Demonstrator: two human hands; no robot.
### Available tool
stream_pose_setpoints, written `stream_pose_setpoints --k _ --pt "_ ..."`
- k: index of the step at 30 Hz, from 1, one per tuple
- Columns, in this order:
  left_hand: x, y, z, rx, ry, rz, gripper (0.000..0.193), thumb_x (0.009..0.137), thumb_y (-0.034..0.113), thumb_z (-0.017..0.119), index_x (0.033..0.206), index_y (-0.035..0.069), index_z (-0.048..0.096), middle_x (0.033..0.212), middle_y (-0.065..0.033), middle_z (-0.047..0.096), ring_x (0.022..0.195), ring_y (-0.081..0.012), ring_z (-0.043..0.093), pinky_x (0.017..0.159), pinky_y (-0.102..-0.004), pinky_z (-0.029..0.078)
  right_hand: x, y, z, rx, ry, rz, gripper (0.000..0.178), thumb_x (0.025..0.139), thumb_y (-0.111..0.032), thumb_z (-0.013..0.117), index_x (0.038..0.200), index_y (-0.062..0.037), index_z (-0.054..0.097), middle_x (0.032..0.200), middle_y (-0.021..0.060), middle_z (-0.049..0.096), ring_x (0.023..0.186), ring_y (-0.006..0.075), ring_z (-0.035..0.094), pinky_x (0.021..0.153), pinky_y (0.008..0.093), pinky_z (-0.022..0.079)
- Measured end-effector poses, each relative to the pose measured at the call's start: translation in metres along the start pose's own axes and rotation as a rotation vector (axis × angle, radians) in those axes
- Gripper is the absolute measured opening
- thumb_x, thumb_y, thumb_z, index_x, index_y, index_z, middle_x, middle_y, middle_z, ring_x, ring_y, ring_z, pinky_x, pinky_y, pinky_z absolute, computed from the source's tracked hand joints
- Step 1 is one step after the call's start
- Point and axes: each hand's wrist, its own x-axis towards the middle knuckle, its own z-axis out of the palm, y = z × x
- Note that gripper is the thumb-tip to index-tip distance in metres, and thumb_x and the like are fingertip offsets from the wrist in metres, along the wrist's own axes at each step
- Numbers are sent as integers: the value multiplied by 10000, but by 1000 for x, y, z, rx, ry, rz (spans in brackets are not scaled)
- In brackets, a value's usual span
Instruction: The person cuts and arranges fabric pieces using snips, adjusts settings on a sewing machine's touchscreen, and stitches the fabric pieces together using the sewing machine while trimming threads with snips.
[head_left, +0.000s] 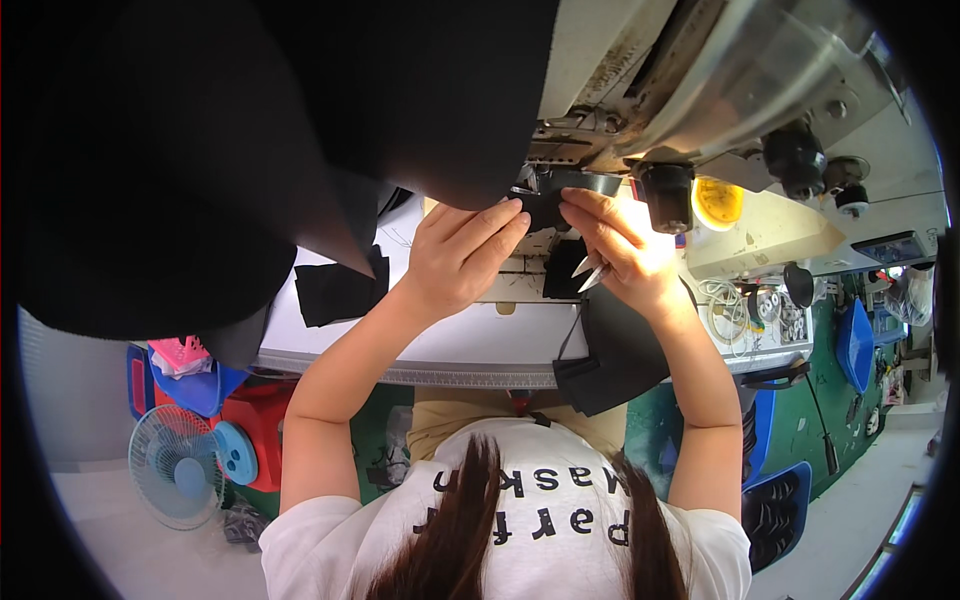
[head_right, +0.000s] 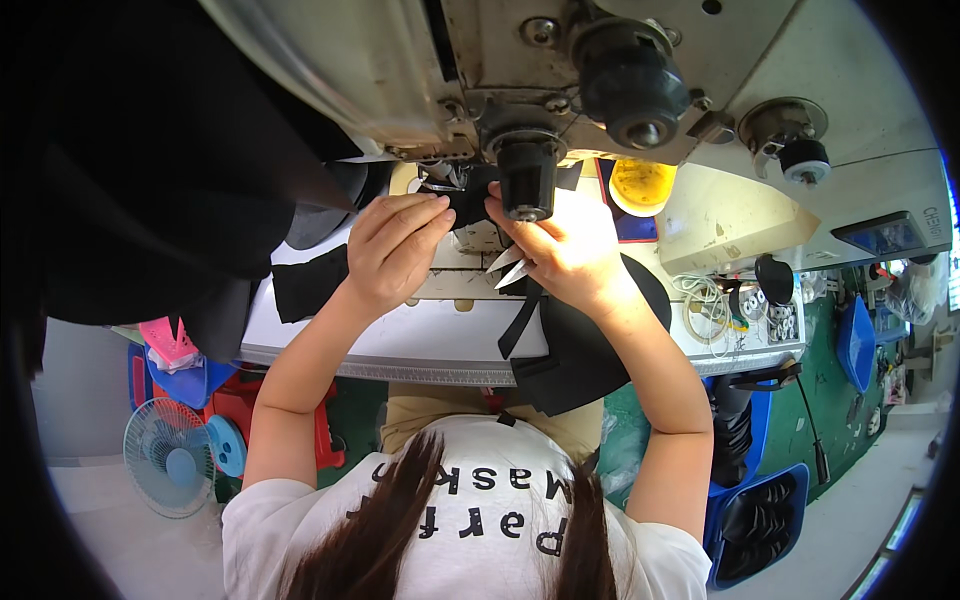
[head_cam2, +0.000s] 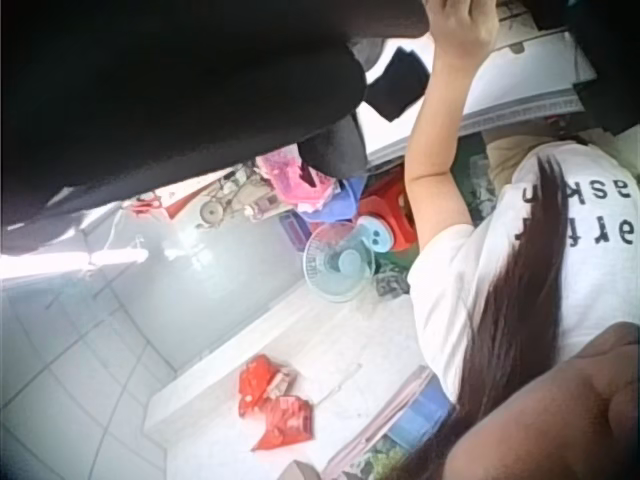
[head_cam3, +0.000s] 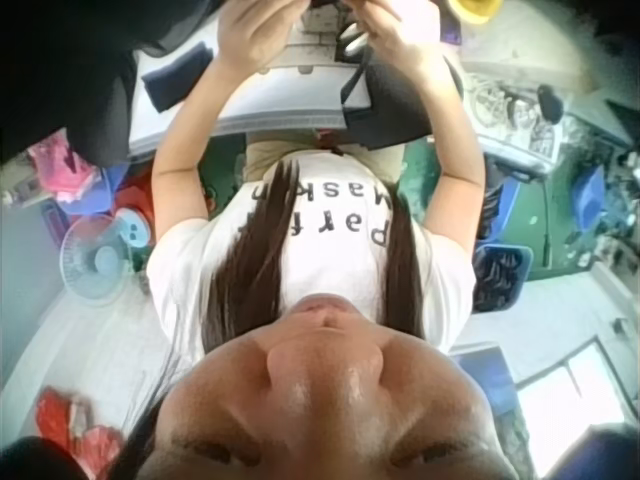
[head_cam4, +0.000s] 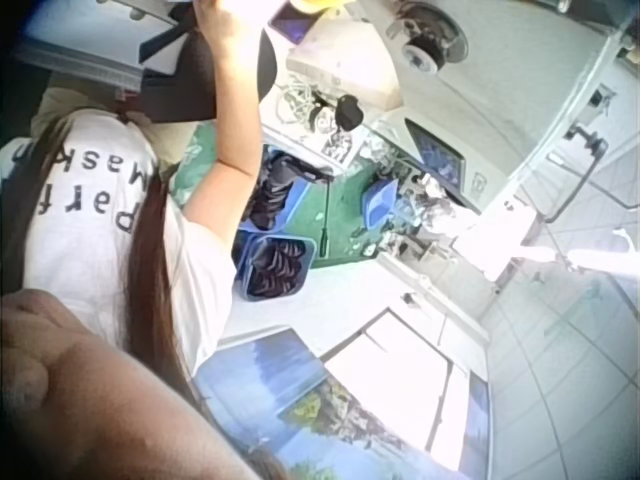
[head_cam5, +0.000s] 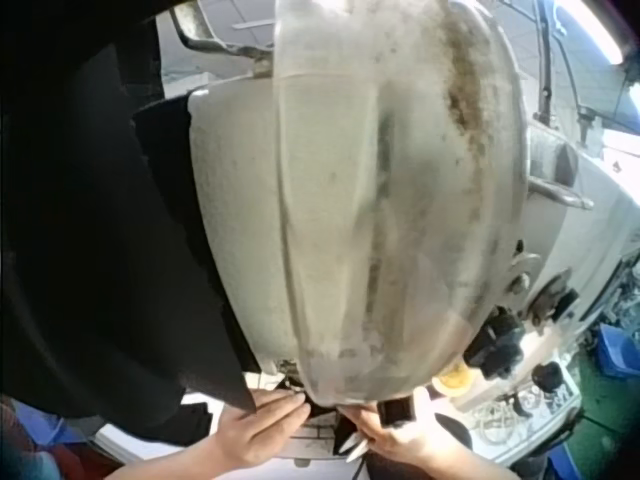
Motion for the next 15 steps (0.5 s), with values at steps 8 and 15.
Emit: stream_pose_setpoints --k 8,15 --pt "3 -9 8 20 -4 -47 247 599 -69 684 834 -15 631 862 -102 621 760 -262 605 611 -325 484 15 3 -4 1 -34 55 428 572 -33 697 995 -88 654 968 62 641 794 257 627 646 336 510" --pt "2 -20 18 25 20 -83 249 595 -75 683 829 -14 625 836 -104 602 752 -281 590 628 -349 491 0 3 -7 51 -52 93 426 588 -11 679 1007 -77 645 818 67 630 645 247 605 573 324 477"
